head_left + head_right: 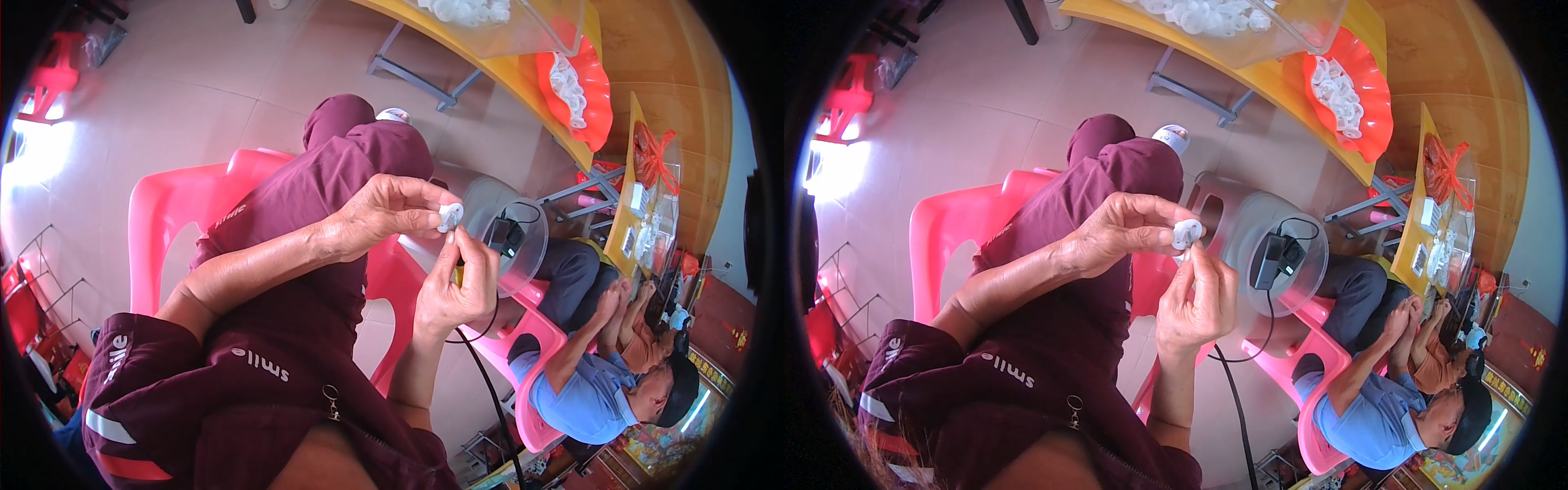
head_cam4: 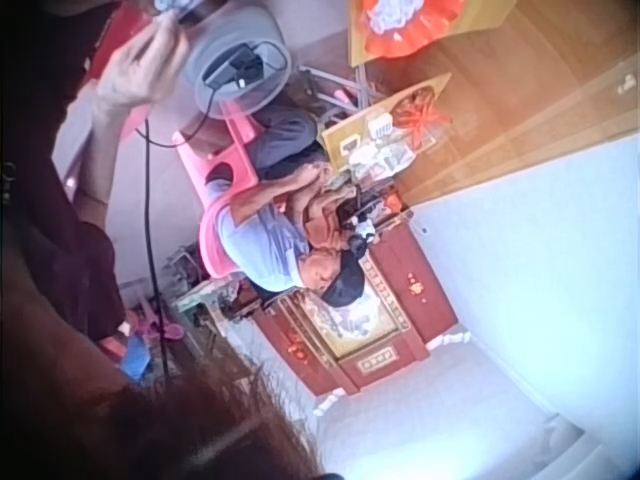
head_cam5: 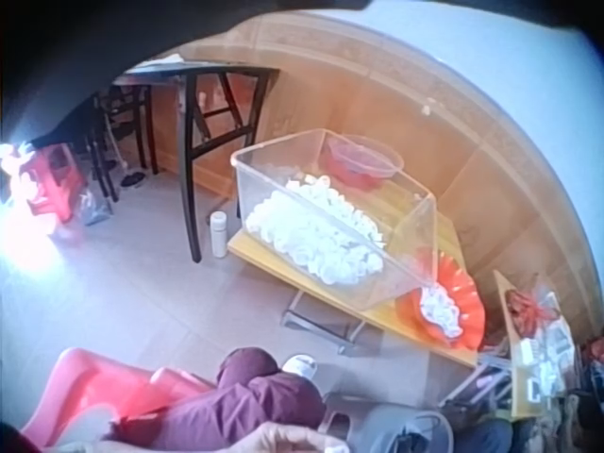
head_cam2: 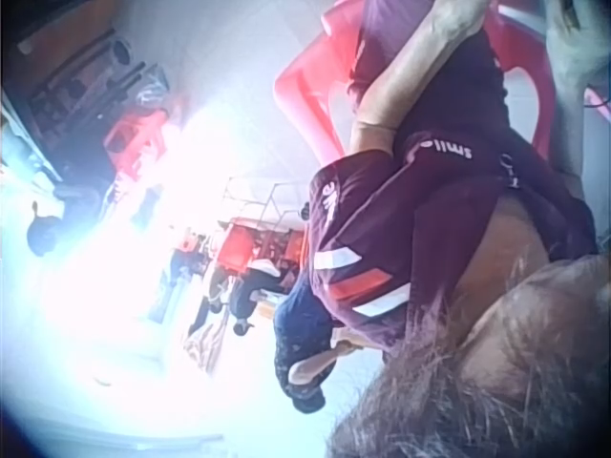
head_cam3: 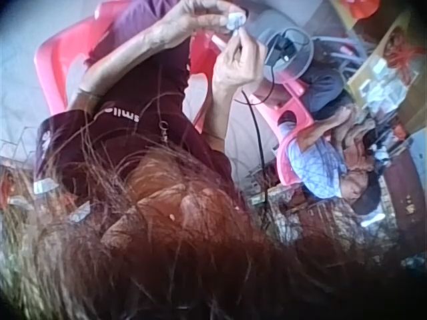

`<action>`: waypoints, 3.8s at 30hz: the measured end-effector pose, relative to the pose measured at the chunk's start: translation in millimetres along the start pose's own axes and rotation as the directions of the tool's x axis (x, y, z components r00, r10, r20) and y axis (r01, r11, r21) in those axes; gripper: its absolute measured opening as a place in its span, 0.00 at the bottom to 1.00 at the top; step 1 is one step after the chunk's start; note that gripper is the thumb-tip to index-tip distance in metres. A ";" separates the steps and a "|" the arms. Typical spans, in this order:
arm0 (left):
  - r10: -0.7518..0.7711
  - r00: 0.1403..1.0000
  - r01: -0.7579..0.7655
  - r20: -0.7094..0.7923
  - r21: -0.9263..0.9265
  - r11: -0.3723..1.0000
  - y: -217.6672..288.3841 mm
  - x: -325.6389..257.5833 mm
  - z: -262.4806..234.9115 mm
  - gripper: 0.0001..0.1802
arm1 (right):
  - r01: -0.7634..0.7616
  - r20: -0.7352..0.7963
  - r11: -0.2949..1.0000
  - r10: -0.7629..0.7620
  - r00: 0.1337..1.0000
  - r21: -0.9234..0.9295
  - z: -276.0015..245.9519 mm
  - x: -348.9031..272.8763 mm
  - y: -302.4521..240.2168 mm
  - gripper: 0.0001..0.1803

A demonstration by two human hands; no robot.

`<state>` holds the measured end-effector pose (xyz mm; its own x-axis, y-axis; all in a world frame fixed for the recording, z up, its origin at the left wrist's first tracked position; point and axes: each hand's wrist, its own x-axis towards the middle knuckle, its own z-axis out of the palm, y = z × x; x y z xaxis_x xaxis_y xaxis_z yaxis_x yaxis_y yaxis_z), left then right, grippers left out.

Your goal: The person assembles small plastic components by hand, taking them from a container and fitting them together.

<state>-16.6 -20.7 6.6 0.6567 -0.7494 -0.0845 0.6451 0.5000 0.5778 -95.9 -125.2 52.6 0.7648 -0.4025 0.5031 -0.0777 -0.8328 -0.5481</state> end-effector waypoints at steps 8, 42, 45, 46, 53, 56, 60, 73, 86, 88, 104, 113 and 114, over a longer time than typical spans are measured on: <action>0.016 1.000 -0.017 0.005 0.032 0.999 1.4 0.0 1.3 0.17 | 0.068 -0.036 0.995 -0.071 0.997 -0.070 2.6 -1.2 2.4 0.11; 0.099 0.995 -0.098 0.013 0.306 0.947 -2.3 -0.3 3.0 0.18 | -0.073 0.007 0.995 0.072 0.997 0.070 7.5 0.8 1.8 0.11; 0.104 0.994 -0.105 0.014 0.194 0.975 -6.1 -0.7 0.1 0.18 | -0.177 0.058 0.969 0.169 0.984 0.170 4.6 0.6 2.9 0.09; 0.104 0.994 -0.105 0.014 0.194 0.975 -6.1 -1.0 -0.6 0.18 | -0.177 0.058 0.970 0.169 0.984 0.170 4.5 0.7 3.8 0.09; 0.087 0.996 -0.082 -0.016 0.199 0.977 -7.6 -2.4 -5.2 0.19 | -0.254 0.111 0.902 0.229 0.967 0.349 8.5 -2.3 13.3 0.06; 0.076 0.997 -0.072 -0.020 0.171 0.983 -8.4 -2.1 -5.4 0.19 | -0.265 0.121 0.892 0.237 0.964 0.367 8.5 -1.1 11.9 0.06; 0.079 0.997 -0.075 -0.020 0.172 0.982 -9.1 -2.1 -6.1 0.19 | -0.240 0.103 0.902 0.217 0.971 0.359 9.7 -1.7 11.5 0.06; 0.076 0.997 -0.069 -0.028 0.186 0.980 -12.6 -1.3 -8.2 0.19 | -0.025 0.050 0.997 0.021 0.999 0.071 13.9 -5.8 7.4 0.11; 0.260 0.966 -0.216 -0.003 0.544 0.811 -20.6 -0.5 -6.7 0.15 | 0.194 0.177 0.874 -0.126 0.976 -0.446 13.6 -10.6 -7.2 0.08; 0.287 0.958 -0.235 0.011 0.607 0.759 -22.9 0.4 -8.0 0.14 | 0.150 0.216 0.883 -0.056 0.975 -0.444 17.4 -16.6 -6.2 0.08; -0.115 0.990 0.134 0.082 -0.301 0.944 -3.5 -1.6 -9.8 0.18 | -0.052 0.046 0.997 0.049 0.998 0.051 -16.7 7.0 -24.2 0.11; -0.079 0.995 0.095 0.068 -0.285 0.954 -2.1 -5.1 -7.2 0.17 | -0.032 0.038 0.999 0.031 0.999 0.022 0.1 1.1 -21.6 0.14; -0.073 0.995 0.087 0.062 -0.276 0.957 -1.6 -5.5 -7.4 0.17 | -0.030 0.040 0.999 0.029 0.999 0.024 1.3 1.0 -22.0 0.14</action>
<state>-18.3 -14.1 0.2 0.5825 -0.8093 -0.0761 0.7826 0.5331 0.3214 -92.6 -106.8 64.2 0.7874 -0.4106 0.4597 -0.0853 -0.8111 -0.5786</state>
